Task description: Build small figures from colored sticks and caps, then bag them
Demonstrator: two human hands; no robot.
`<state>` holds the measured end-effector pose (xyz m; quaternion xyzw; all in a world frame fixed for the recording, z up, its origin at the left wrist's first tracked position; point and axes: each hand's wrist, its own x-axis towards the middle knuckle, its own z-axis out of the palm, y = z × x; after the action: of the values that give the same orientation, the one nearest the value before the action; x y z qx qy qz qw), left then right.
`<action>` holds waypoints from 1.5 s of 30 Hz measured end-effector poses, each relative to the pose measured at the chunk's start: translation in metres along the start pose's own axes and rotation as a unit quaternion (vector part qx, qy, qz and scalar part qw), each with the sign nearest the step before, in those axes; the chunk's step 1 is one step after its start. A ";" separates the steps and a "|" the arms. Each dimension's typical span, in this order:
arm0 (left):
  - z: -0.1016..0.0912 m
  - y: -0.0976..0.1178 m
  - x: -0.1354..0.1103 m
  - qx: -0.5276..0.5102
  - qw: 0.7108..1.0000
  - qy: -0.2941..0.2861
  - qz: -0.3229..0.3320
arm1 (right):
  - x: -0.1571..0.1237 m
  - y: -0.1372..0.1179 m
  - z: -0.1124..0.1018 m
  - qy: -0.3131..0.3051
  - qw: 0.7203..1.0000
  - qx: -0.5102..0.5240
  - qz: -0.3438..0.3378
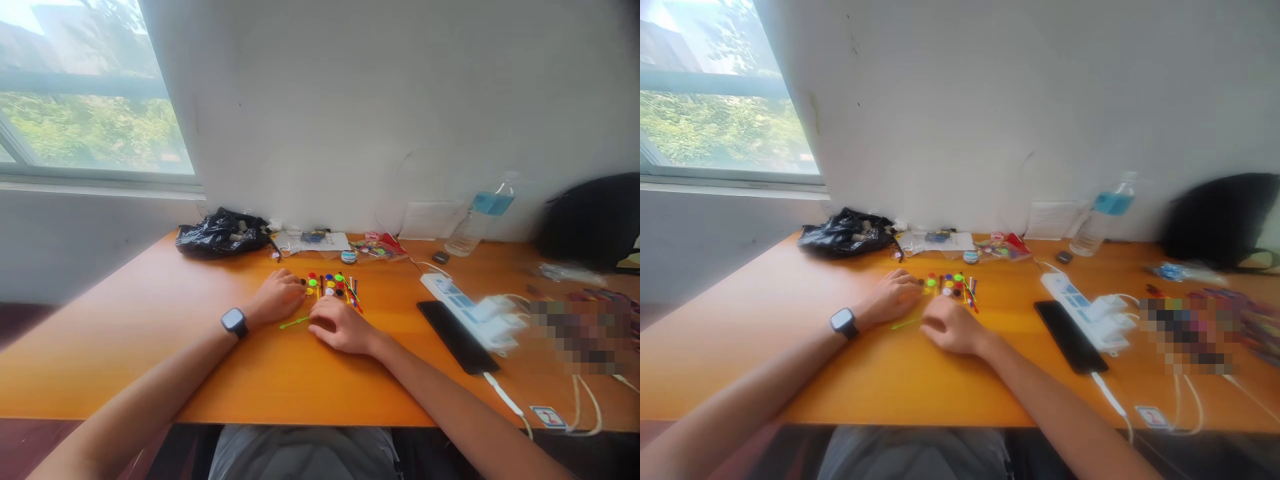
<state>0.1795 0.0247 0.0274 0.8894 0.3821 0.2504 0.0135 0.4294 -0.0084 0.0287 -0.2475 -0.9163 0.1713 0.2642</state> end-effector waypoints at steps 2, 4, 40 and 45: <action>0.000 0.001 0.000 -0.001 1.000 0.001 0.005 | 0.000 0.001 0.000 0.002 1.000 -0.010 0.006; 0.001 0.002 -0.001 0.006 1.000 -0.001 0.011 | 0.000 0.002 -0.001 0.000 1.000 -0.020 0.015; 0.017 0.005 0.007 0.073 0.996 -0.022 0.048 | 0.001 0.000 -0.001 -0.024 0.999 -0.047 -0.009; 0.017 0.005 0.006 0.080 0.996 -0.018 0.039 | 0.001 0.000 -0.001 -0.024 0.999 -0.040 -0.005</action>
<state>0.1947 0.0282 0.0160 0.9063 0.3654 0.2034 -0.0604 0.4293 -0.0082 0.0301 -0.2488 -0.9297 0.1392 0.2332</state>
